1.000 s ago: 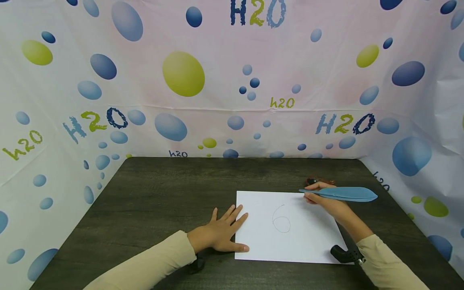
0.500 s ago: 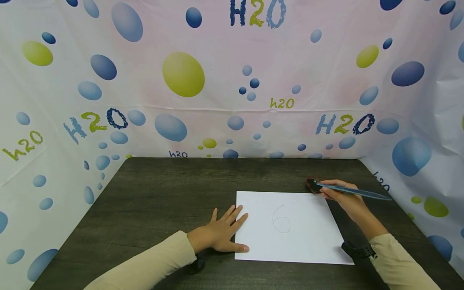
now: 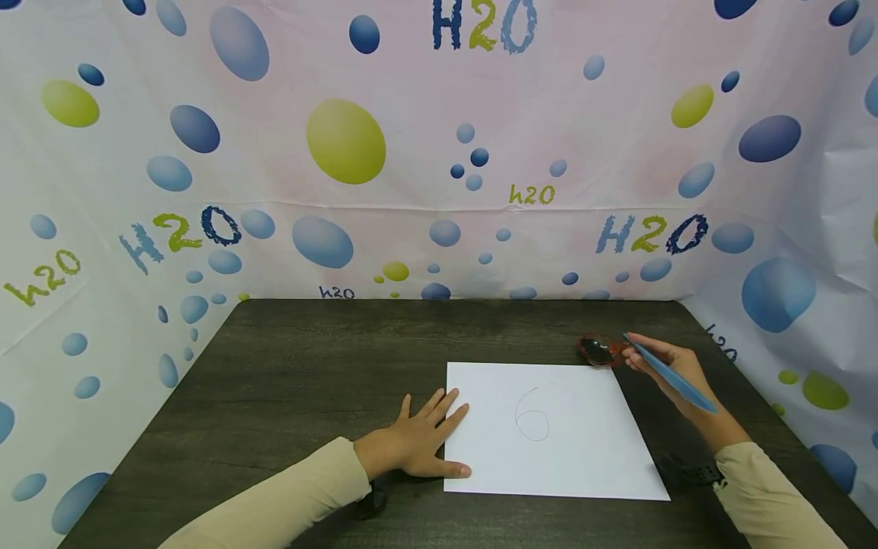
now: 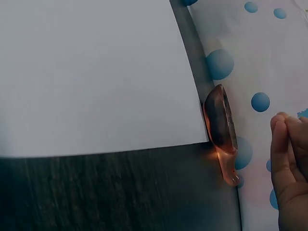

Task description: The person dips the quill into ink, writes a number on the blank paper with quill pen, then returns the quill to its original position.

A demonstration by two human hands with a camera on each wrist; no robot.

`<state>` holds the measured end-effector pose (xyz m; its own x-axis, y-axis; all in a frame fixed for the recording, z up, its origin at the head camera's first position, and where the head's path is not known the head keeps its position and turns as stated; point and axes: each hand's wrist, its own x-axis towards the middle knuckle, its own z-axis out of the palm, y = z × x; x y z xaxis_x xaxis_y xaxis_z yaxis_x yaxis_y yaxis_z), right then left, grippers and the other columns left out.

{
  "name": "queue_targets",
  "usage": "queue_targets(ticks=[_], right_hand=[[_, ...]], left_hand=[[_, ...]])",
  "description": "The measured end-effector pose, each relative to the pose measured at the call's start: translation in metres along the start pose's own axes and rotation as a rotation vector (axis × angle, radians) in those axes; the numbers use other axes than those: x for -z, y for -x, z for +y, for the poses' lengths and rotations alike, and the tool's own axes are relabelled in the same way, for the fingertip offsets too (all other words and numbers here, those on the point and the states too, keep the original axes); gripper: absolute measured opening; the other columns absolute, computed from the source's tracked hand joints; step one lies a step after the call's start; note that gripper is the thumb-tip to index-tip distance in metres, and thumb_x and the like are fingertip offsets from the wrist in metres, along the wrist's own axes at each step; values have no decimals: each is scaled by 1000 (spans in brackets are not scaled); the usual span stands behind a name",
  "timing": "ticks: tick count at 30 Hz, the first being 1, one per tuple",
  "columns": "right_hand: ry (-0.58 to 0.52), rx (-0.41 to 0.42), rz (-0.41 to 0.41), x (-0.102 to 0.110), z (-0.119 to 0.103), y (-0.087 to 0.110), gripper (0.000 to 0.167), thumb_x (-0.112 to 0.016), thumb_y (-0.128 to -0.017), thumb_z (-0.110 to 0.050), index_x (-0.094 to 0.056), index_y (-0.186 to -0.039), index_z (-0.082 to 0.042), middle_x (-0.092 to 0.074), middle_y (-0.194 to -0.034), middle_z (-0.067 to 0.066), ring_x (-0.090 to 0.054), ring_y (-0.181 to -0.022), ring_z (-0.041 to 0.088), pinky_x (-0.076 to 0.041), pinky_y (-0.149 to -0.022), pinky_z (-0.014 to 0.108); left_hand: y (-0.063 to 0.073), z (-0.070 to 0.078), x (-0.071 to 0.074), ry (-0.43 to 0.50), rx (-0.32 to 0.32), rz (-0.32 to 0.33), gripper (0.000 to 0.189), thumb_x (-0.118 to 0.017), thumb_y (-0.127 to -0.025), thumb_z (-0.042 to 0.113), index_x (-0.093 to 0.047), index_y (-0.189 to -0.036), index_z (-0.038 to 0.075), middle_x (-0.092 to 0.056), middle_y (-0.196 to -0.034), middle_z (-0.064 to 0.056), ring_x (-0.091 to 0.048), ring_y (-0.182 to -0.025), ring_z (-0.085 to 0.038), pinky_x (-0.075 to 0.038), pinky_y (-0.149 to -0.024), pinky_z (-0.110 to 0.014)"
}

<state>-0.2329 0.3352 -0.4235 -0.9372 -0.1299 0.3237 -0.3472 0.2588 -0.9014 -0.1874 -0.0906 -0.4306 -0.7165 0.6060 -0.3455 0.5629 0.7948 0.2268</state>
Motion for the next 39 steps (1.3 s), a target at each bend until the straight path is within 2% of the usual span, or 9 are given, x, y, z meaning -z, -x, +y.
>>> queue_targets(ticks=[9,15,18,20,25,27,33,37,39], right_hand=[[-247,19,-138,8,11,-2,48,-51,-94,10,-38,-141,11,-70,-111,-3,-68,-99,8,-49,-87,18],[-157,-18,-129,10,15,-2,53,-50,-97,5,-28,-144,14,-68,-113,-9,-66,-100,4,-50,-86,16],[-108,-67,-105,12,17,0,53,-48,-99,1,-28,-148,5,-66,-114,-15,-65,-99,1,-50,-83,14],[-170,-96,-102,14,19,0,50,-45,-101,0,-32,-149,-4,-66,-115,-14,-65,-100,2,-50,-82,14],[-474,-126,-140,18,21,2,45,-37,-103,-1,-49,-142,-20,-67,-119,-7,-66,-103,9,-52,-83,19],[-514,-148,-145,20,22,3,44,-38,-103,-2,-52,-140,-23,-67,-119,-6,-67,-102,10,-53,-82,21],[-431,-226,-130,30,24,0,42,-45,-101,-4,-45,-141,-19,-69,-113,-10,-67,-98,7,-54,-77,21],[-387,-283,-182,41,24,-5,29,-45,-101,-4,-47,-123,-23,-70,-110,-9,-67,-98,6,-54,-78,20],[-337,-317,-222,46,25,-9,28,-46,-102,-6,-50,-127,-17,-70,-109,-9,-67,-99,5,-53,-79,19]], left_hand=[[0,-1,0,-5,-3,3,94,-41,-86,76,-5,-156,26,10,-161,-2,4,-148,-25,-3,-108,-69],[-1,-2,-1,9,-14,10,93,-42,-86,75,-5,-156,25,9,-162,-2,3,-148,-26,-4,-108,-70],[-1,-3,-2,15,-21,9,93,-42,-86,74,-5,-156,26,10,-162,-2,3,-148,-26,-4,-108,-70],[-2,-3,-2,16,-22,8,93,-42,-86,74,-4,-156,26,10,-162,-2,4,-148,-26,-4,-108,-70],[-3,-3,-3,11,-17,8,93,-41,-86,75,-4,-156,26,11,-161,-1,4,-148,-25,-3,-108,-70],[-3,-3,-3,9,-15,8,93,-41,-86,75,-4,-156,27,11,-161,-1,4,-148,-25,-3,-108,-70],[-3,-3,-2,7,-11,3,93,-41,-86,76,-3,-156,27,12,-161,0,5,-148,-24,-3,-108,-69],[-2,-2,-1,9,-9,-3,93,-41,-86,75,-3,-156,27,12,-161,-1,5,-148,-24,-2,-108,-69],[-1,-2,0,12,-9,-4,93,-41,-86,75,-4,-156,26,11,-161,-1,5,-148,-24,-3,-109,-69]])
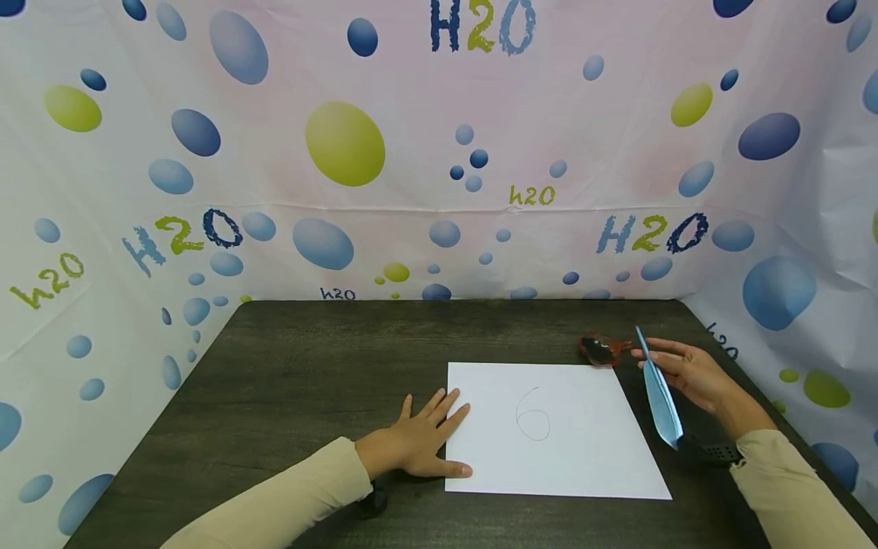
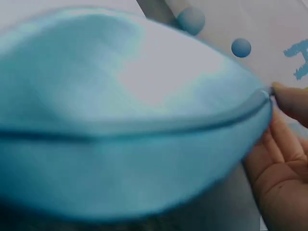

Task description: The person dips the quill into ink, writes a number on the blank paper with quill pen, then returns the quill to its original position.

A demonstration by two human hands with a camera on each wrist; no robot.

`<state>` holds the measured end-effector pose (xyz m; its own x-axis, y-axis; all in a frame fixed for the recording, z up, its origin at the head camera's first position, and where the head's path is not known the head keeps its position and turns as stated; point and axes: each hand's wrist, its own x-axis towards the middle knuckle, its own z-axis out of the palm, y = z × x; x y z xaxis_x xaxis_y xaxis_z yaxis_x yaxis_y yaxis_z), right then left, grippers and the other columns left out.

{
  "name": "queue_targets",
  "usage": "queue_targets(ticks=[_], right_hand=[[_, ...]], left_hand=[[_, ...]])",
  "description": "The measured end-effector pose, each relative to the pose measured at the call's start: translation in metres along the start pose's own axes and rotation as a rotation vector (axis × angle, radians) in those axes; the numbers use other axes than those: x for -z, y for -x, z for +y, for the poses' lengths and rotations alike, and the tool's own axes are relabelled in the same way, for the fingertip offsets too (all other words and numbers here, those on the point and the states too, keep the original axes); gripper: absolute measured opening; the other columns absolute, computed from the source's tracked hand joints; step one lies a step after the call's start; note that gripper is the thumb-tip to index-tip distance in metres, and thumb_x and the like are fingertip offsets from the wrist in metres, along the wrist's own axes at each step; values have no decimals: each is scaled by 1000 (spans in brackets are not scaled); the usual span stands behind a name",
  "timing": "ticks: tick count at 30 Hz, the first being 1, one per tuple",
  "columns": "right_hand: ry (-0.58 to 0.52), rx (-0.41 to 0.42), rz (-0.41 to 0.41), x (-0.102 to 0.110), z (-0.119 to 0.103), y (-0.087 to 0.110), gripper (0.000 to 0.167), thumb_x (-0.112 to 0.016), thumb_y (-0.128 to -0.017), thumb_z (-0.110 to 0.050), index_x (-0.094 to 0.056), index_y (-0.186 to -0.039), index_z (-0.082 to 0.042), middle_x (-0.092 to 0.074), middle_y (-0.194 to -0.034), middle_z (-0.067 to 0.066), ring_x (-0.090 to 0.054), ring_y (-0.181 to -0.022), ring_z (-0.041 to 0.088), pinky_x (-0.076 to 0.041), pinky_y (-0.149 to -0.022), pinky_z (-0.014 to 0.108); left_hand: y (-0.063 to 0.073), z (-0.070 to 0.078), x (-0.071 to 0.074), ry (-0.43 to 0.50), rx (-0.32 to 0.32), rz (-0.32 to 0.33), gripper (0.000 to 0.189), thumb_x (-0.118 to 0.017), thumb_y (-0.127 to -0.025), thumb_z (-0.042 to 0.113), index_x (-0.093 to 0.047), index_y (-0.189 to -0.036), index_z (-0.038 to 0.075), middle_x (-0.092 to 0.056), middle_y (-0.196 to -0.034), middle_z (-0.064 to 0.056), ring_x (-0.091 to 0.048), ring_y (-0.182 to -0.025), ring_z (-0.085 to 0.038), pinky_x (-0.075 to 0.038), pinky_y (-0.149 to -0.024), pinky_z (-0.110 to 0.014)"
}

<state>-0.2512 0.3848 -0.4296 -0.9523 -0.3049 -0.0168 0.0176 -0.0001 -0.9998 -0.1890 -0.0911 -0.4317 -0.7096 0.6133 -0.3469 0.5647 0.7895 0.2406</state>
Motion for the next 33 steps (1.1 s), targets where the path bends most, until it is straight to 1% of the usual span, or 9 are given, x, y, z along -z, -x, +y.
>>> queue_targets(ticks=[2,5,6,8,12,16,19,23,33], right_hand=[[95,-49,-1,4,-2,-2,33,-47,-102,-11,-48,-134,-4,-70,-108,-12,-66,-98,2,-52,-80,18],[234,-119,27,7,-3,-7,51,-50,-102,-18,-37,-139,14,-70,-105,-15,-65,-95,-2,-52,-79,18],[272,-141,37,7,-3,-8,55,-51,-101,-19,-34,-139,18,-70,-104,-14,-64,-94,-3,-52,-79,18],[326,-175,57,7,-3,-11,59,-52,-101,-21,-31,-138,20,-70,-104,-9,-63,-92,-4,-52,-79,18],[414,-223,79,4,-1,-16,59,-54,-100,-23,-35,-137,19,-69,-109,3,-61,-90,-5,-53,-82,22],[491,-253,94,3,1,-19,55,-56,-99,-24,-42,-134,17,-66,-113,4,-57,-91,-6,-53,-85,30],[509,-269,113,3,2,-21,53,-56,-98,-22,-45,-132,17,-67,-111,3,-57,-90,-6,-53,-86,32],[523,-278,139,3,4,-23,49,-56,-98,-19,-48,-129,17,-68,-106,2,-58,-87,-4,-54,-83,31],[577,-283,168,-1,2,-24,45,-56,-98,-16,-50,-127,17,-68,-105,7,-61,-87,3,-55,-83,34]], left_hand=[[0,0,1,2,1,-1,93,-41,-86,76,-4,-156,26,11,-161,-1,5,-148,-24,-2,-109,-69],[1,0,1,1,3,-2,93,-41,-86,76,-4,-156,27,11,-161,-1,4,-148,-24,-3,-109,-69],[1,0,1,1,3,-3,93,-41,-86,76,-4,-156,27,11,-161,-1,5,-148,-24,-3,-109,-69],[1,0,1,2,3,-4,93,-41,-86,76,-4,-156,27,12,-161,-1,5,-148,-25,-2,-109,-69],[1,0,1,5,-1,0,94,-41,-86,76,-4,-156,27,12,-161,-1,5,-148,-25,-2,-109,-69],[1,0,0,5,-4,4,94,-41,-86,76,-4,-156,26,12,-161,-2,5,-148,-25,-2,-109,-68],[1,0,0,7,-2,2,94,-42,-85,75,-4,-156,26,12,-161,-1,5,-148,-25,-2,-109,-69],[1,0,0,5,0,4,96,-43,-84,76,-4,-156,26,12,-161,-2,5,-148,-25,-2,-109,-69],[0,-1,0,5,-2,8,96,-45,-84,75,-5,-156,26,12,-161,-3,4,-148,-26,-3,-108,-69]])
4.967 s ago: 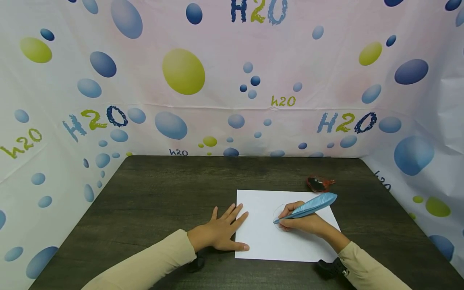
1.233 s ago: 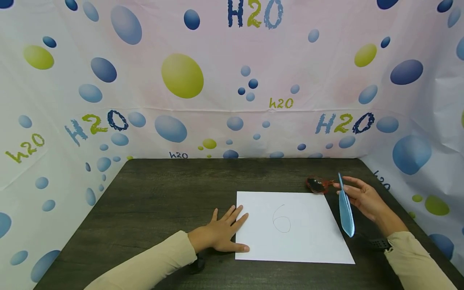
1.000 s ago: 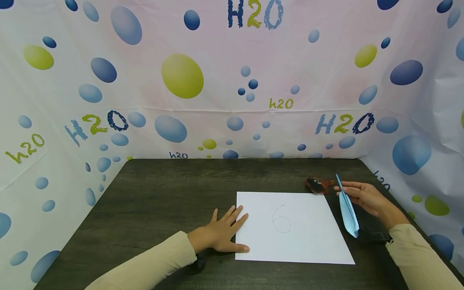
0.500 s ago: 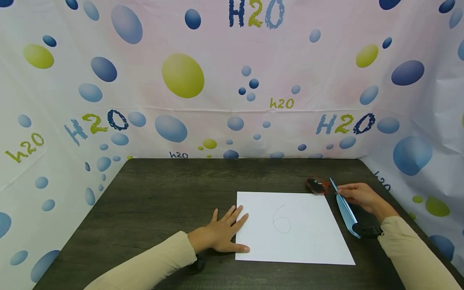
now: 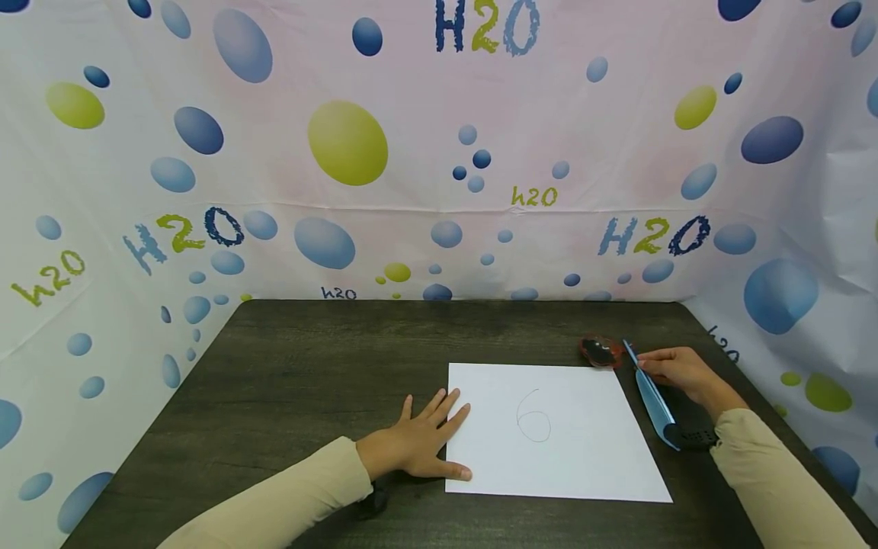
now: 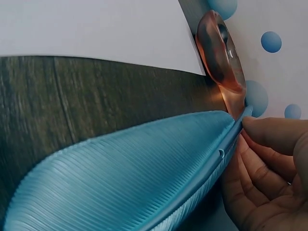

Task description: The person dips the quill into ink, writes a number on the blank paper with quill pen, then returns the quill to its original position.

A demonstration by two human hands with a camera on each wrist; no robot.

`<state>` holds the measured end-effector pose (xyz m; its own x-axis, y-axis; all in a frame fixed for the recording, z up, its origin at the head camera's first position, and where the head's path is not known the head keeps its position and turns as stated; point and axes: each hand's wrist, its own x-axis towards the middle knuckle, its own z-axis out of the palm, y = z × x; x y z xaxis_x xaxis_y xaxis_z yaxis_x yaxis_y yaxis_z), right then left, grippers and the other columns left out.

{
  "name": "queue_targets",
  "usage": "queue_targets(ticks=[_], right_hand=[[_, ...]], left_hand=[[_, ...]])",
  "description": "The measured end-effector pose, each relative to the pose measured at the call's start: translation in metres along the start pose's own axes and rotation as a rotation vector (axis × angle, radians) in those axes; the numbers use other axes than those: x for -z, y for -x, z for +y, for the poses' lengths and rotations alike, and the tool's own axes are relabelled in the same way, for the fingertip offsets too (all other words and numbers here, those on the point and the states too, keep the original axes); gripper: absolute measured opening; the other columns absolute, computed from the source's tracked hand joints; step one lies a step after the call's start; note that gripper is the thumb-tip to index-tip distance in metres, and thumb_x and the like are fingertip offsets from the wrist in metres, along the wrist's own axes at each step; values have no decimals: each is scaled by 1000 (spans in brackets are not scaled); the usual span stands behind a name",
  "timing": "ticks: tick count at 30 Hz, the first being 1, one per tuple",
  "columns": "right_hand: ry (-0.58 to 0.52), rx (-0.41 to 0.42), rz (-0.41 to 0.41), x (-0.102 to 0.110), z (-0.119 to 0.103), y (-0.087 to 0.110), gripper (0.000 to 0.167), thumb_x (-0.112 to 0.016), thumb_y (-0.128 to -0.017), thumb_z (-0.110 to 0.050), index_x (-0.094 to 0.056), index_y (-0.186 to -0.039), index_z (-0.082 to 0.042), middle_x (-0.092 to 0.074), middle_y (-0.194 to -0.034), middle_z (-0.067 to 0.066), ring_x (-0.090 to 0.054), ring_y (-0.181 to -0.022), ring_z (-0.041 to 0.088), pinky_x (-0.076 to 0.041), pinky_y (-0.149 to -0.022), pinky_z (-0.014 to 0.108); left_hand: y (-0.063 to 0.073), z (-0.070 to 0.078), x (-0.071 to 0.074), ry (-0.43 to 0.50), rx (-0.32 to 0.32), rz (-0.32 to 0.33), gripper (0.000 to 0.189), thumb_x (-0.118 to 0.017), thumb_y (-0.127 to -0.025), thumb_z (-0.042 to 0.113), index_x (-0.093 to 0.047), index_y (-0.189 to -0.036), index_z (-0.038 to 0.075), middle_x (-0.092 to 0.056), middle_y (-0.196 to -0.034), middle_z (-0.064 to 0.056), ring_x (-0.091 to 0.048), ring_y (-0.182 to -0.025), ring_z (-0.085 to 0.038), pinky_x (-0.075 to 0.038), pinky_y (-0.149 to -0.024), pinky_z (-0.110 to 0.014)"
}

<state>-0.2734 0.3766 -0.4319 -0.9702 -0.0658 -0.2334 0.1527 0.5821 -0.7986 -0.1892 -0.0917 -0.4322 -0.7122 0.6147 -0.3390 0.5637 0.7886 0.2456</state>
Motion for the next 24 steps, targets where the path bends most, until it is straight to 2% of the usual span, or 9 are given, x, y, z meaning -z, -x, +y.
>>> queue_targets(ticks=[10,18,20,24], right_hand=[[48,6,14,-3,-2,1,44,-55,-99,-16,-50,-127,18,-66,-109,15,-61,-90,8,-55,-81,33],[86,14,30,-5,-6,2,45,-51,-101,-19,-51,-125,19,-60,-117,29,-62,-103,30,-54,-85,40],[94,12,38,-5,-7,2,44,-51,-101,-19,-52,-124,18,-61,-115,28,-63,-102,31,-54,-84,40],[106,11,52,-3,-8,3,42,-52,-100,-17,-54,-122,19,-65,-106,22,-65,-94,24,-55,-82,39]], left_hand=[[0,0,0,1,7,-6,98,-46,-83,75,-4,-156,26,12,-161,-2,4,-148,-24,-3,-109,-69],[-2,-2,-1,42,13,-4,96,-41,-86,75,1,-156,23,12,-161,-1,5,-148,-22,0,-109,-69],[-3,-3,-1,57,12,-1,96,-40,-87,75,2,-156,23,12,-161,-1,5,-148,-22,0,-109,-69],[-3,-5,2,87,12,15,94,-40,-88,73,1,-156,22,9,-161,-2,4,-148,-23,-3,-109,-68]])
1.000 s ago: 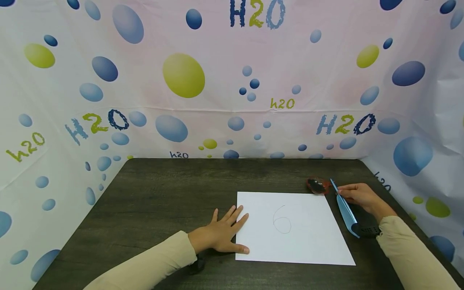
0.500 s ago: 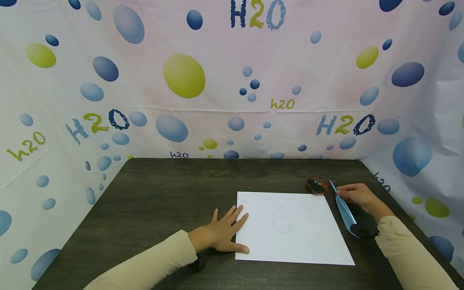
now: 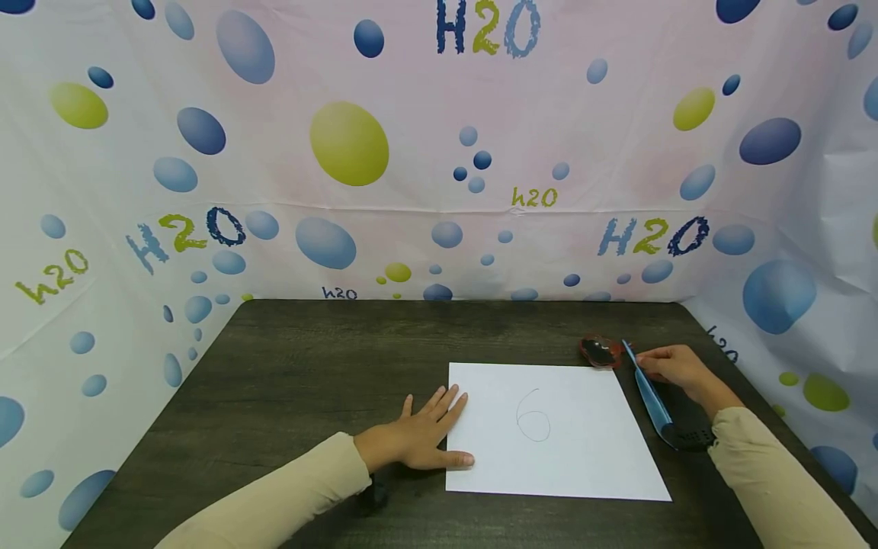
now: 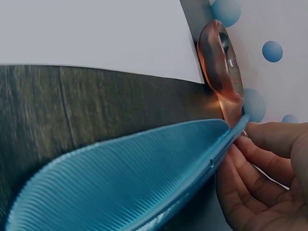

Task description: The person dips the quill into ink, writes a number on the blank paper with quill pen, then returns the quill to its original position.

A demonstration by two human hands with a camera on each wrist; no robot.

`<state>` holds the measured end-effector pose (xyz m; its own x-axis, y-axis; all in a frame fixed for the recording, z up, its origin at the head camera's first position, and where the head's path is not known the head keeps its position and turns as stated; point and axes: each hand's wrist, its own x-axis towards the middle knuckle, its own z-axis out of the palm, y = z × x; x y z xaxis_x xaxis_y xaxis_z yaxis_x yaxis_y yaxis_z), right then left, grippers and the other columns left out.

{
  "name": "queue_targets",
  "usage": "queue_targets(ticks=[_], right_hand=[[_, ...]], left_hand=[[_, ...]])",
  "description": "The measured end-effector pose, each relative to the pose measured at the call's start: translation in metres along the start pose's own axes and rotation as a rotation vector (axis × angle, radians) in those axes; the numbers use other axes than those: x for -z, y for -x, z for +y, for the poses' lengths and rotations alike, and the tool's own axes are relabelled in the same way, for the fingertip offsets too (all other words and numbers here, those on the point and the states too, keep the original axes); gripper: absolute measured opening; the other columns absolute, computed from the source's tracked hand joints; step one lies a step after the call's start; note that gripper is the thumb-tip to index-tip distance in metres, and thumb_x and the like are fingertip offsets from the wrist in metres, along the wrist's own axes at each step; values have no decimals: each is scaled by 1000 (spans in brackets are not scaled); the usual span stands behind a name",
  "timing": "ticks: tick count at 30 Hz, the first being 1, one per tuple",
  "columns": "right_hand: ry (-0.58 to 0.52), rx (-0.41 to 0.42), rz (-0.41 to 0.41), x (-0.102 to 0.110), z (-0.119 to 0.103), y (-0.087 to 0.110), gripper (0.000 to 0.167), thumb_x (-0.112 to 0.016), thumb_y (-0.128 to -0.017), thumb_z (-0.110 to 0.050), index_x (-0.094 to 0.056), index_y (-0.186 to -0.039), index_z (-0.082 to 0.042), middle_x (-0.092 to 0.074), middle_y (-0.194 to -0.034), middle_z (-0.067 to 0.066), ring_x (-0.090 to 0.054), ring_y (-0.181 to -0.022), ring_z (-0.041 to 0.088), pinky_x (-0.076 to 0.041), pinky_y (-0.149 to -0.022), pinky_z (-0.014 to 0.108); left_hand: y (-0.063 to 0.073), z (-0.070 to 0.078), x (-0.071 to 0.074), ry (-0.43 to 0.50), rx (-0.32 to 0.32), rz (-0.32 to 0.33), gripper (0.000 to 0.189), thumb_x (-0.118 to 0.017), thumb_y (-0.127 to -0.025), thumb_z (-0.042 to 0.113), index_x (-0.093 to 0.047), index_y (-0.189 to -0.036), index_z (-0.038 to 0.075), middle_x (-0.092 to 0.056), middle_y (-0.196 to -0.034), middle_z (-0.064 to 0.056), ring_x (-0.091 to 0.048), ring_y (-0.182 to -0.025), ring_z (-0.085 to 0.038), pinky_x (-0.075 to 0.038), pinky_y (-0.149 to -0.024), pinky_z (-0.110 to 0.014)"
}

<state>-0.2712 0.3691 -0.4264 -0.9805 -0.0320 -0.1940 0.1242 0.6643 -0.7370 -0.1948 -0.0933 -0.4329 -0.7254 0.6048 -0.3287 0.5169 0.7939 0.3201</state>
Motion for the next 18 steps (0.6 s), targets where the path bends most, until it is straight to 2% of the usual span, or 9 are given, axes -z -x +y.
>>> queue_targets(ticks=[4,9,14,18], right_hand=[[1,6,8,3,-5,0,41,-51,-99,-15,-53,-121,21,-65,-104,24,-67,-89,22,-56,-78,37],[25,27,16,6,-14,4,50,-47,-102,-20,-45,-126,24,-54,-119,38,-65,-96,33,-56,-79,36],[83,66,31,13,-27,10,64,-41,-104,-34,-38,-132,23,-47,-127,41,-57,-107,46,-53,-86,45],[151,159,44,21,-41,17,67,-37,-104,-39,-36,-136,20,-43,-131,42,-51,-113,53,-49,-88,54]], left_hand=[[1,-5,8,17,-3,27,92,-39,-89,72,-3,-156,20,3,-162,-2,1,-148,-26,-9,-110,-66],[6,-16,20,15,0,65,87,-36,-90,72,-9,-156,21,-4,-162,-1,-1,-148,-29,-8,-111,-66],[15,-27,40,3,1,143,85,-38,-92,69,-11,-156,20,-5,-162,-3,0,-148,-32,-6,-110,-67],[23,-35,60,-20,25,224,85,-40,-92,67,-9,-156,21,-3,-162,-3,4,-147,-32,-1,-110,-68]])
